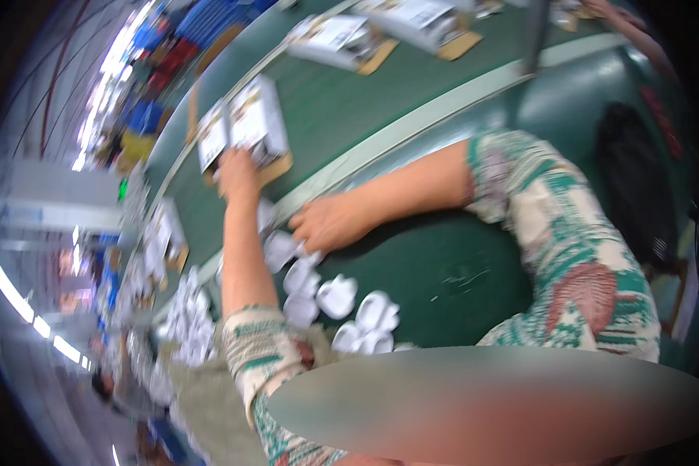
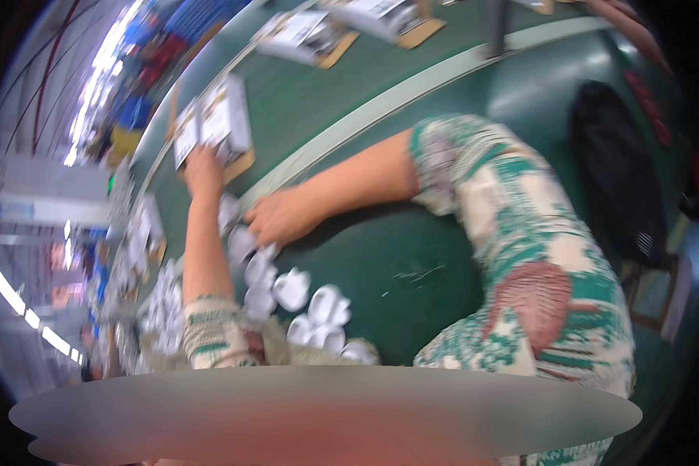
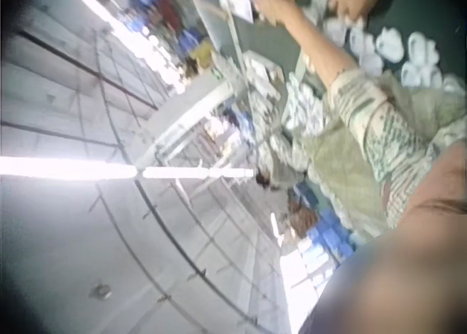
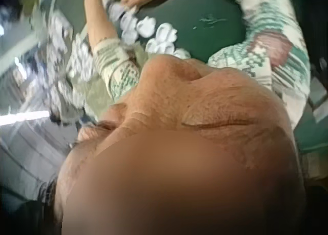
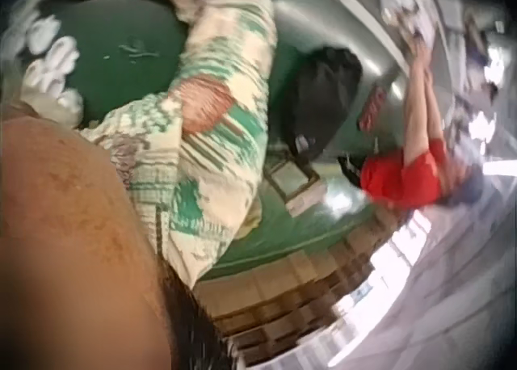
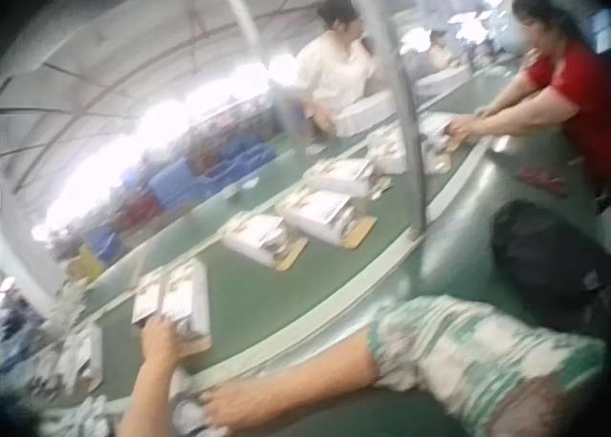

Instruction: The person packages small white plastic pieces by picking them from a pile by hand and placing them into open boxes moving along a conveyor belt.

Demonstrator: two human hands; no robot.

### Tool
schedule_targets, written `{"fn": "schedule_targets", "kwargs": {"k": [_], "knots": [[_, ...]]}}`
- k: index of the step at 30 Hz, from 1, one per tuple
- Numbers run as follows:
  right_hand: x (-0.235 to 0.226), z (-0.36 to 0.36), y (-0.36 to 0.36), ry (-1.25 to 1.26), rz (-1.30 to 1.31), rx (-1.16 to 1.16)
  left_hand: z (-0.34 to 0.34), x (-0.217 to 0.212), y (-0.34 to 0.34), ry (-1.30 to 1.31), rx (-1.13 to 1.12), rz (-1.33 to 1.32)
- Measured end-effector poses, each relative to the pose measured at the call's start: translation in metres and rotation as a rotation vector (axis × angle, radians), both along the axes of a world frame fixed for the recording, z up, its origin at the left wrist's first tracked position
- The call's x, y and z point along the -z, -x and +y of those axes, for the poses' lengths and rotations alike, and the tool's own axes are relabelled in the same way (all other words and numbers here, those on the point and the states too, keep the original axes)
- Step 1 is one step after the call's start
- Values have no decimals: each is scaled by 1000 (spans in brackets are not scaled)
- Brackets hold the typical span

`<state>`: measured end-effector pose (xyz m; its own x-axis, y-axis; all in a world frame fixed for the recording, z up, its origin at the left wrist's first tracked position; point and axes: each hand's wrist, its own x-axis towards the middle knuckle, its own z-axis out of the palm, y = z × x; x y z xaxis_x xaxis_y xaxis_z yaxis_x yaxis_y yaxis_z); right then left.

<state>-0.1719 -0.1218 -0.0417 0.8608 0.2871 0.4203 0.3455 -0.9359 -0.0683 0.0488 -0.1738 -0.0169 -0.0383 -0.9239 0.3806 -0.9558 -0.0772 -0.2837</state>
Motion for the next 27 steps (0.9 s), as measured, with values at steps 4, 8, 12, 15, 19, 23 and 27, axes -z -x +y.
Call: {"fn": "schedule_targets", "kwargs": {"k": [4,8,12,15,19,23,27], "knots": [[8,5,-3,26,-49,25,-7,13,32,108,-41,24],[9,6,-2,-2,-152,35,-19,13,57,225,-37,17],[10,2,-2,56,-97,85,-11,-2,65,168,-71,193],[13,-2,-18,25,-125,66,29,-9,38,208,5,204],[16,-13,-19,-29,-282,80,99,-12,7,217,33,146],[17,-18,-17,-46,-341,202,177,29,-51,140,-163,337],[13,-31,-14,30,-357,341,211,58,-49,59,-247,437]]}}
